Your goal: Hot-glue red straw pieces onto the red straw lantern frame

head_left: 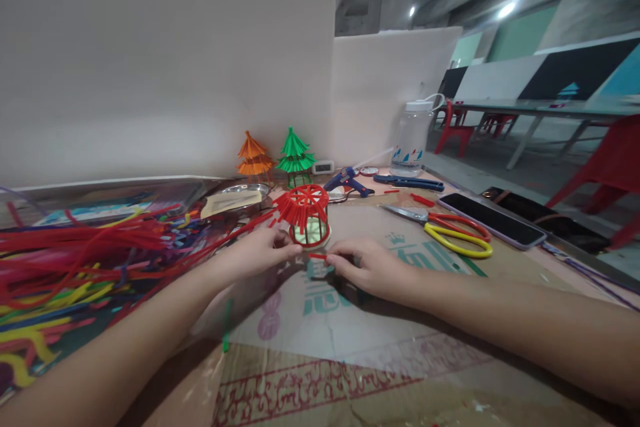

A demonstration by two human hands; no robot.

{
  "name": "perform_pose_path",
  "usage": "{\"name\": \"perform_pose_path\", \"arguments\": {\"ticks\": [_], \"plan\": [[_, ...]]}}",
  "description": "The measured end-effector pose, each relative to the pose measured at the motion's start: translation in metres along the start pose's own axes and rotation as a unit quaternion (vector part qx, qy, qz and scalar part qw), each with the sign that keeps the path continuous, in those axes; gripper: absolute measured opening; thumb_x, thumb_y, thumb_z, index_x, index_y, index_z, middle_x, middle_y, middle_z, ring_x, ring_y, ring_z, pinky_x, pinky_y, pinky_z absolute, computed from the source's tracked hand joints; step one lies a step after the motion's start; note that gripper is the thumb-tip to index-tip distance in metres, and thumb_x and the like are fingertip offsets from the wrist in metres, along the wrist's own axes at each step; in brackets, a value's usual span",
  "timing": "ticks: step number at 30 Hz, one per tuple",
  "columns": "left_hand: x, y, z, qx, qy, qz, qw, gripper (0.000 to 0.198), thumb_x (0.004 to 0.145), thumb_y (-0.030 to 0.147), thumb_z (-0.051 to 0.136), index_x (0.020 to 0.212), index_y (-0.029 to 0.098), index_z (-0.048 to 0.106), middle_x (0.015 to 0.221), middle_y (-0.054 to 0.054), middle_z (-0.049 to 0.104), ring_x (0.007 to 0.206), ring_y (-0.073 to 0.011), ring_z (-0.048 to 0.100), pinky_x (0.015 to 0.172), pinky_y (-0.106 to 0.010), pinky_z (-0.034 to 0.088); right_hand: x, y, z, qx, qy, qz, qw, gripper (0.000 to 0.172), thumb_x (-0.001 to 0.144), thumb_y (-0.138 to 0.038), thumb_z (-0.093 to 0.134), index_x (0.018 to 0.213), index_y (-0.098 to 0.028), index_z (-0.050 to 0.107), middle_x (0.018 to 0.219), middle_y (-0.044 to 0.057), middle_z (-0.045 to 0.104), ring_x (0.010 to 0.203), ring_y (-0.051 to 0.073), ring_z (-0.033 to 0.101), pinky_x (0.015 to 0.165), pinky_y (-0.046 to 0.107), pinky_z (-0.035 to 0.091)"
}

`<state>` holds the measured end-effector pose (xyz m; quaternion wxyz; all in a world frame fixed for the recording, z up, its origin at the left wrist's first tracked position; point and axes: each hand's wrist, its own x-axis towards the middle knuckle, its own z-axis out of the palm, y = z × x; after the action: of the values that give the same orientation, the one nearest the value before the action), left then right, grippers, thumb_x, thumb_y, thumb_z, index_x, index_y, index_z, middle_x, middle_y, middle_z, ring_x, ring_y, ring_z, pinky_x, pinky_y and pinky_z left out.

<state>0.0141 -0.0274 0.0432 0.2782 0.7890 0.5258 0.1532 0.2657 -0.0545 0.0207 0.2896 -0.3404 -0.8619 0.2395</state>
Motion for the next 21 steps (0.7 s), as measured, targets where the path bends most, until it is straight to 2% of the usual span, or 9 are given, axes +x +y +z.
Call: {"name": "perform_pose_path", "arguments": {"ticks": [2, 4, 6, 8, 11, 13, 17, 21], "plan": [[0.004, -0.008, -0.001, -0.001, 0.086, 0.013, 0.996, 0.041, 0.08, 0.058, 0.066, 0.09, 0.018, 0.068, 0.086, -0.005, 0.074, 0.076, -0.0217, 0.066, 0.065, -0.028, 0.047, 0.001, 0.0, 0.0, -0.002, 0.011, 0.002, 1.0, 0.029, 0.098, -0.032, 0.049, 0.084, -0.019, 0.069, 0.074, 0.002, 0.067, 0.068, 0.016, 0.057, 0.064, 0.026, 0.04], [0.009, -0.014, 0.001, -0.037, 0.145, 0.027, 0.988, 0.047, 0.076, 0.054, 0.072, 0.105, 0.018, 0.066, 0.102, -0.008, 0.075, 0.087, -0.0249, 0.069, 0.072, -0.031, 0.052, 0.001, 0.001, 0.0, 0.0, 0.012, -0.001, 1.0, 0.028, 0.097, -0.031, 0.049, 0.081, -0.018, 0.068, 0.072, 0.002, 0.065, 0.067, 0.015, 0.056, 0.063, 0.025, 0.039], [0.013, -0.018, 0.006, -0.099, 0.154, 0.046, 0.982, 0.052, 0.074, 0.051, 0.075, 0.112, 0.018, 0.064, 0.111, -0.01, 0.075, 0.097, -0.0272, 0.071, 0.079, -0.034, 0.056, 0.002, 0.001, 0.0, -0.002, 0.009, -0.008, 1.0, 0.026, 0.096, -0.028, 0.049, 0.077, -0.018, 0.065, 0.069, 0.001, 0.062, 0.064, 0.014, 0.053, 0.061, 0.024, 0.037], [0.017, -0.019, 0.013, -0.154, 0.151, 0.06, 0.975, 0.053, 0.075, 0.05, 0.076, 0.115, 0.019, 0.062, 0.112, -0.009, 0.076, 0.1, -0.0276, 0.072, 0.084, -0.037, 0.058, 0.001, 0.001, -0.001, -0.028, 0.003, -0.018, 0.999, 0.022, 0.092, -0.023, 0.052, 0.073, -0.018, 0.061, 0.065, 0.0, 0.059, 0.06, 0.012, 0.049, 0.059, 0.023, 0.035], [0.017, -0.016, 0.022, -0.192, 0.161, 0.085, 0.964, 0.057, 0.076, 0.048, 0.077, 0.122, 0.019, 0.06, 0.116, -0.01, 0.075, 0.102, -0.0275, 0.073, 0.089, -0.04, 0.059, 0.001, 0.002, -0.004, -0.12, -0.02, -0.035, 0.992, 0.016, 0.085, -0.017, 0.056, 0.069, -0.017, 0.059, 0.067, 0.002, 0.062, 0.061, 0.013, 0.047, 0.059, 0.025, 0.031], [0.016, -0.013, 0.027, -0.211, 0.171, 0.099, 0.957, 0.054, 0.078, 0.046, 0.076, 0.122, 0.019, 0.06, 0.119, -0.011, 0.074, 0.105, -0.0273, 0.072, 0.092, -0.04, 0.059, 0.002, 0.004, -0.007, -0.184, -0.037, -0.041, 0.981, 0.016, 0.086, -0.018, 0.057, 0.07, -0.016, 0.061, 0.071, 0.005, 0.067, 0.064, 0.014, 0.049, 0.061, 0.027, 0.029], [0.014, -0.011, 0.031, -0.209, 0.202, 0.112, 0.95, 0.042, 0.082, 0.045, 0.072, 0.112, 0.018, 0.064, 0.113, -0.011, 0.075, 0.102, -0.027, 0.072, 0.089, -0.039, 0.059, 0.005, 0.006, -0.01, -0.249, -0.059, -0.045, 0.966, 0.019, 0.09, -0.022, 0.055, 0.077, -0.016, 0.067, 0.078, 0.009, 0.072, 0.066, 0.016, 0.053, 0.061, 0.03, 0.028], [0.021, -0.024, 0.036, -0.157, 0.233, 0.139, 0.95, 0.041, 0.083, 0.048, 0.07, 0.107, 0.016, 0.065, 0.108, -0.012, 0.075, 0.095, -0.027, 0.072, 0.085, -0.04, 0.06, 0.004, 0.009, -0.01, -0.261, -0.053, -0.063, 0.962, 0.019, 0.09, -0.021, 0.054, 0.079, -0.015, 0.068, 0.077, 0.01, 0.072, 0.066, 0.017, 0.054, 0.061, 0.031, 0.028]]}}
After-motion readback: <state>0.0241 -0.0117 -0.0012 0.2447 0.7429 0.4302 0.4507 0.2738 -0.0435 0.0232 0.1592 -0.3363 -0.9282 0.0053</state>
